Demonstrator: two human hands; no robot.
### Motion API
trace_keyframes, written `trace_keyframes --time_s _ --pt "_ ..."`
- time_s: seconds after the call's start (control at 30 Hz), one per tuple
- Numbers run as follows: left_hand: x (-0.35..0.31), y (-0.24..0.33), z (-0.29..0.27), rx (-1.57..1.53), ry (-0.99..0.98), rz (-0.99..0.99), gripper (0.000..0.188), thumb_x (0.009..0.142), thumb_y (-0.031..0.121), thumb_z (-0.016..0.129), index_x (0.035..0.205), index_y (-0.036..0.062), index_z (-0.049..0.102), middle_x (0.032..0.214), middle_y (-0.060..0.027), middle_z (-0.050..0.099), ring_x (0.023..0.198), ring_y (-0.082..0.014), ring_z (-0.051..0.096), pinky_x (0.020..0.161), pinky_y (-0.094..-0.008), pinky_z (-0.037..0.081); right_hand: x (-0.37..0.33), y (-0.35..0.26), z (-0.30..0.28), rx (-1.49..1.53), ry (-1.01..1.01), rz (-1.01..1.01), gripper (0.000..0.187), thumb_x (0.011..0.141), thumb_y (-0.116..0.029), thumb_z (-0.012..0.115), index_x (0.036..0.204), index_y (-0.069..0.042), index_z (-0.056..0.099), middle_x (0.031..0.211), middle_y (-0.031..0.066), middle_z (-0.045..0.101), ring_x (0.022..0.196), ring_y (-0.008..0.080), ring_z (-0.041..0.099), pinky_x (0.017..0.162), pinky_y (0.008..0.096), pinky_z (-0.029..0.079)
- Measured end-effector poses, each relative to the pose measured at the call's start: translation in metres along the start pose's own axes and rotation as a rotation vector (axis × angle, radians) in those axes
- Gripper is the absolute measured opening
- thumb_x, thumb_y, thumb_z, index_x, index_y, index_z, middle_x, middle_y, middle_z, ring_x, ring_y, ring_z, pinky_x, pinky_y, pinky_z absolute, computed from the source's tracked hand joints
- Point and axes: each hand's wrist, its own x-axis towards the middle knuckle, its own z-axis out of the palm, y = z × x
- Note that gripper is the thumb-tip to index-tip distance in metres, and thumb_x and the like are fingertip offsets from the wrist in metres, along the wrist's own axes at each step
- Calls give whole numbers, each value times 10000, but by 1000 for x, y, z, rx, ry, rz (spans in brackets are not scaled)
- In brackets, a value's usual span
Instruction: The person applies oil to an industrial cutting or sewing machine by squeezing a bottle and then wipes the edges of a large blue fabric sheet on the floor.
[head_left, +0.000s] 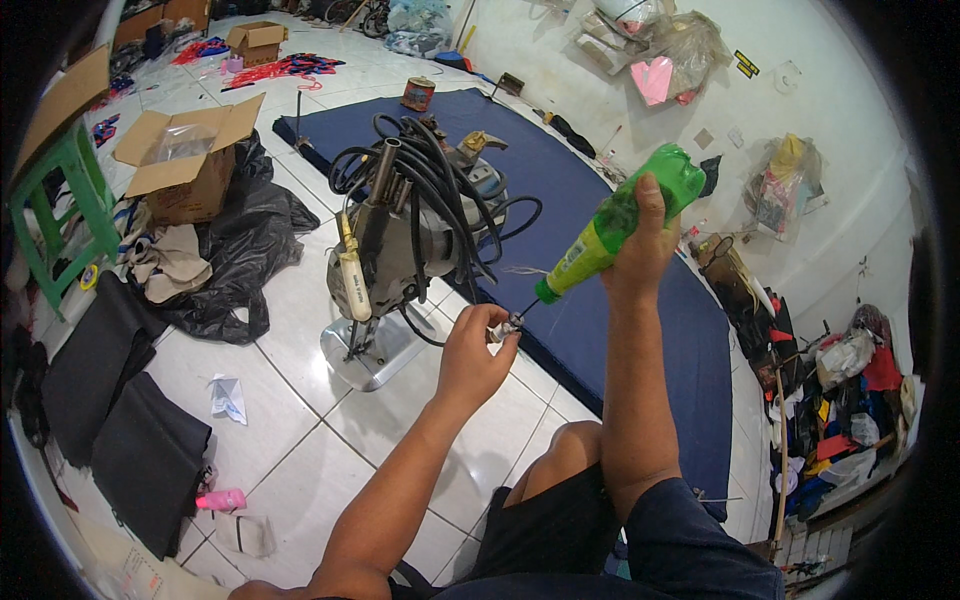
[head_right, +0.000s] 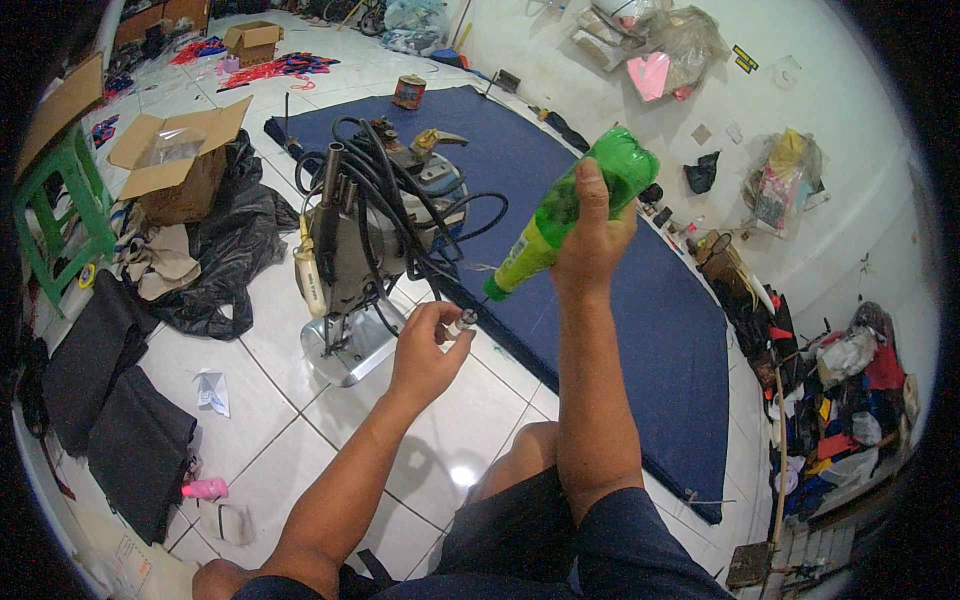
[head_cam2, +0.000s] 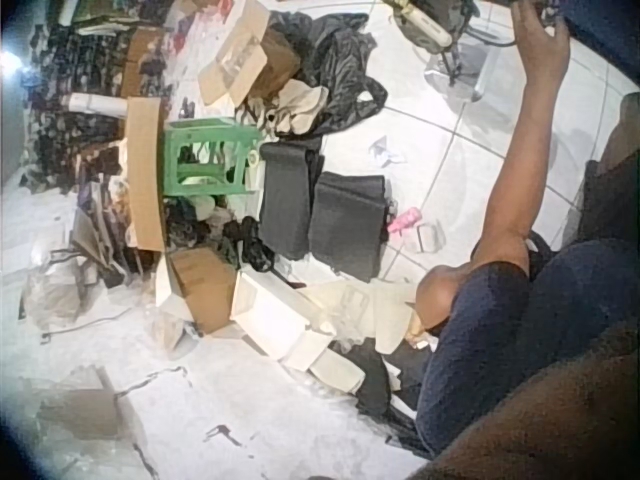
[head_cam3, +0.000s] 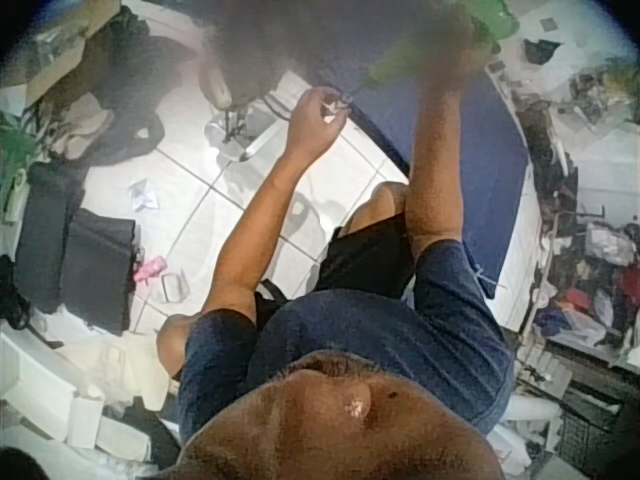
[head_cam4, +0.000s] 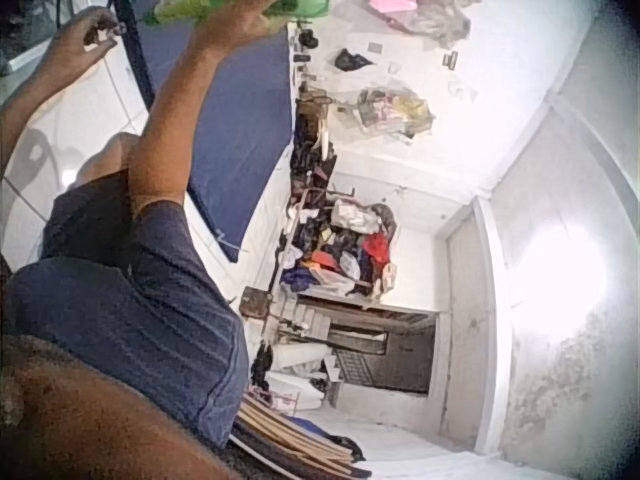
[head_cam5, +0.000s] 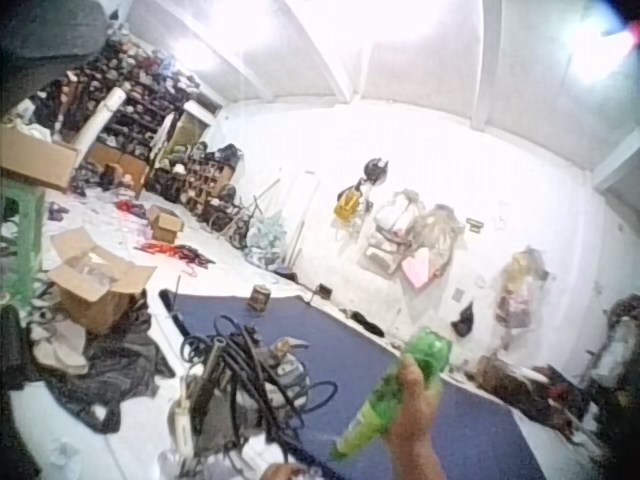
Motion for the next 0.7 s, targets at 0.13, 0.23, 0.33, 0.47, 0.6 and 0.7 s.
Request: trace_keyframes --time_s 0.13,0.23,0.33,0.47,0.6,0.7 --pt "1 -3 3 1 38 22 286 794 94 744 1034 17 610 960 -90 606 757 -176 577 710 -313 498 2 -2 0 -36 0 -9 273 953 -305 672 1038 -70 563 818 20 552 666 120 579 561 279 499" --pt "1 -2 2 -1 36 18 283 798 95 742 1037 20 610 963 -90 604 758 -176 576 714 -313 497 2 1 -1 -16 6 -12 259 948 -279 684 1049 -69 572 828 13 562 671 109 573 571 271 497" --pt "0 -2 2 13 26 14 285 804 95 739 1046 22 608 970 -89 603 759 -175 577 717 -315 498 2 1 -2 7 1 6 250 944 -255 696 1062 -67 581 845 5 570 686 94 565 591 261 493" --pt "0 -1 2 16 19 14 290 813 98 733 1061 21 604 985 -91 604 766 -175 582 720 -317 500 2 0 -3 12 -5 16 262 944 -262 697 1066 -62 579 855 6 569 704 92 564 608 259 489" --pt "0 1 1 9 -6 -6 294 823 95 725 1072 14 591 1008 -108 603 806 -208 599 735 -333 509 3 0 -3 1 5 -3 267 944 -267 698 1068 -63 579 860 9 572 705 93 562 610 259 486" --pt "0 -1 2 4 17 0 288 809 96 735 1054 15 607 982 -94 607 767 -177 591 721 -315 507 4 2 -3 5 6 -4 257 944 -259 699 1065 -66 580 853 7 573 697 96 563 605 261 487"
